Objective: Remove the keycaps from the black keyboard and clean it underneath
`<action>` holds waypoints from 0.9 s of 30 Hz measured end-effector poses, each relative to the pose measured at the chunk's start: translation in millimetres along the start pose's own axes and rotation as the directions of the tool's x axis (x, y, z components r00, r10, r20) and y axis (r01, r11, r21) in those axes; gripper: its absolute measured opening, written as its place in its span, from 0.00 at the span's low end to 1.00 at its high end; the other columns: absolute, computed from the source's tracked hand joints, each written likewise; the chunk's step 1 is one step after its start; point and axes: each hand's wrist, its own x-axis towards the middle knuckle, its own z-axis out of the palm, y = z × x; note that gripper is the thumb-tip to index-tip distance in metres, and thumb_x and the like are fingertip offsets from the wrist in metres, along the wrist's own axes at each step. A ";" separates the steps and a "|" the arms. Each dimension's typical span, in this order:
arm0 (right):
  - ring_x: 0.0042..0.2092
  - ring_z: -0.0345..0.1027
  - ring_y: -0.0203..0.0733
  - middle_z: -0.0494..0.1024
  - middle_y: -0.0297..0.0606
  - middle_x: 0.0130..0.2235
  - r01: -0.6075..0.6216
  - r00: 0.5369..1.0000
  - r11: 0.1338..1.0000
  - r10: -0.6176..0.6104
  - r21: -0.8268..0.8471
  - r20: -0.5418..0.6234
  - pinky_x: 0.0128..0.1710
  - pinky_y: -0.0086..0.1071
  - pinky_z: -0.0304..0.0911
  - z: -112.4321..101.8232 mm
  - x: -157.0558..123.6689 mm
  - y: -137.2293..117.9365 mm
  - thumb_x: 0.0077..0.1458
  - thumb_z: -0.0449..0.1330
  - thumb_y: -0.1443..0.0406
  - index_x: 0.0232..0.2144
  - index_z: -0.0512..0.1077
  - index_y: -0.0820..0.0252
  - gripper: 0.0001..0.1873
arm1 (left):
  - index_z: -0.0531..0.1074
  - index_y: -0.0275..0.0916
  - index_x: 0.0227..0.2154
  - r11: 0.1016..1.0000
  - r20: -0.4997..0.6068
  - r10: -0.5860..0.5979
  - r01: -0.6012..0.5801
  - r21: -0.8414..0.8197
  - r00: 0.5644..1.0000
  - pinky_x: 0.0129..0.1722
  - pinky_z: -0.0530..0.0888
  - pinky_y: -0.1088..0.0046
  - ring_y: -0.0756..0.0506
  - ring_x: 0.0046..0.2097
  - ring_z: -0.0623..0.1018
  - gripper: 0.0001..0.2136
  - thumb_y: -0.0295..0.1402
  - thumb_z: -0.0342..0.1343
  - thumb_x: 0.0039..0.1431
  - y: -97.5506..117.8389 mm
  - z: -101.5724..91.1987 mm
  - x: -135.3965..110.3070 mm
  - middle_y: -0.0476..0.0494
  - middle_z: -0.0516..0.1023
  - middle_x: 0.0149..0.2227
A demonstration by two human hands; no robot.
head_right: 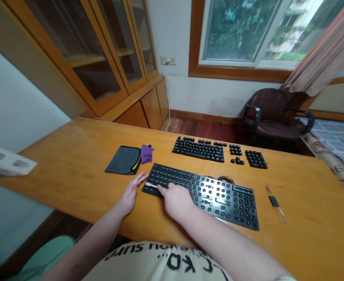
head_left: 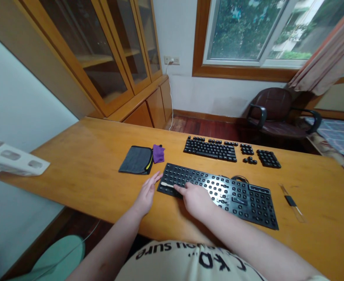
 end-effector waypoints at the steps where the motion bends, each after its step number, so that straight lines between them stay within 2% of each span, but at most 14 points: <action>1: 0.33 0.70 0.41 0.72 0.39 0.35 0.034 0.999 0.999 -0.034 0.003 0.042 0.31 0.30 0.60 0.3 -2.3 1.4 0.56 0.47 0.69 0.58 0.59 0.46 0.28 | 0.54 0.37 0.60 1.000 0.009 0.011 -0.011 0.019 1.000 0.58 0.57 0.57 0.42 0.58 0.64 0.26 0.46 0.29 0.65 -0.1 0.0 0.6 0.37 0.68 0.56; 4: 0.32 0.70 0.40 0.72 0.39 0.35 0.115 0.988 0.993 -0.117 0.024 0.103 0.30 0.28 0.60 0.8 -7.6 3.5 0.56 0.48 0.68 0.58 0.59 0.45 0.28 | 0.54 0.36 0.60 0.996 0.047 0.045 -0.048 0.075 0.998 0.59 0.57 0.57 0.41 0.59 0.63 0.28 0.48 0.29 0.65 -0.6 0.0 2.2 0.36 0.66 0.57; 7: 0.33 0.70 0.39 0.72 0.40 0.36 0.056 0.993 0.998 -0.056 0.003 0.101 0.31 0.28 0.61 -1.5 -10.5 3.7 0.56 0.47 0.69 0.58 0.59 0.47 0.28 | 0.56 0.37 0.59 0.993 0.058 0.052 -0.058 0.100 0.997 0.58 0.58 0.58 0.41 0.59 0.63 0.28 0.48 0.29 0.64 -0.9 0.3 3.1 0.36 0.66 0.57; 11: 0.32 0.70 0.40 0.72 0.40 0.35 0.065 0.993 0.998 -0.065 0.008 0.094 0.31 0.29 0.61 -4.9 -14.1 7.2 0.56 0.47 0.69 0.58 0.59 0.46 0.28 | 0.59 0.36 0.58 0.992 0.047 0.054 -0.058 0.110 0.997 0.58 0.59 0.59 0.42 0.58 0.64 0.28 0.48 0.29 0.65 -1.3 1.0 3.3 0.36 0.67 0.56; 14: 0.32 0.70 0.41 0.72 0.41 0.36 0.000 0.997 1.000 0.002 -0.021 0.082 0.30 0.30 0.61 -5.2 -17.3 12.7 0.55 0.47 0.70 0.58 0.60 0.47 0.29 | 0.61 0.35 0.56 0.992 0.039 0.057 -0.061 0.114 0.998 0.57 0.61 0.60 0.42 0.57 0.65 0.27 0.46 0.30 0.65 -1.8 1.5 3.4 0.35 0.67 0.55; 18: 0.32 0.71 0.40 0.72 0.39 0.35 0.013 0.996 1.000 -0.012 -0.007 0.087 0.31 0.29 0.60 -4.9 -20.5 17.9 0.55 0.47 0.70 0.57 0.61 0.44 0.28 | 0.64 0.36 0.54 0.989 0.017 0.041 -0.043 0.139 0.999 0.56 0.62 0.60 0.42 0.55 0.67 0.24 0.43 0.33 0.66 -1.5 1.7 4.0 0.37 0.69 0.53; 21: 0.32 0.71 0.40 0.72 0.40 0.35 0.001 0.997 1.000 0.000 -0.021 0.080 0.29 0.29 0.59 -5.1 -23.0 18.5 0.54 0.48 0.70 0.58 0.60 0.46 0.29 | 0.65 0.38 0.54 0.984 0.023 0.042 -0.045 0.172 0.999 0.56 0.63 0.58 0.42 0.55 0.67 0.22 0.41 0.34 0.66 0.5 1.7 5.1 0.39 0.69 0.54; 24: 0.31 0.70 0.39 0.72 0.38 0.33 0.104 0.989 0.994 -0.106 0.027 0.105 0.29 0.28 0.59 -4.2 -27.0 20.7 0.56 0.47 0.69 0.55 0.63 0.43 0.26 | 0.67 0.41 0.53 0.973 0.045 0.035 -0.044 0.225 0.998 0.56 0.63 0.57 0.42 0.56 0.66 0.21 0.39 0.36 0.65 4.3 2.1 6.6 0.41 0.69 0.55; 25: 0.31 0.70 0.38 0.72 0.37 0.33 0.105 0.990 0.994 -0.108 0.035 0.092 0.29 0.28 0.58 -3.4 -28.5 22.5 0.57 0.47 0.68 0.55 0.63 0.42 0.26 | 0.67 0.42 0.53 0.969 0.054 0.027 -0.039 0.245 0.998 0.56 0.63 0.56 0.42 0.55 0.66 0.20 0.39 0.37 0.65 5.8 2.3 7.2 0.42 0.69 0.55; 27: 0.31 0.70 0.38 0.72 0.37 0.34 0.031 0.998 0.999 -0.031 0.013 0.050 0.29 0.28 0.58 -0.8 -31.7 27.0 0.57 0.47 0.69 0.56 0.61 0.42 0.26 | 0.68 0.42 0.52 0.959 0.064 0.012 -0.030 0.283 0.998 0.55 0.64 0.55 0.41 0.55 0.67 0.19 0.38 0.39 0.64 8.3 3.0 8.5 0.42 0.69 0.55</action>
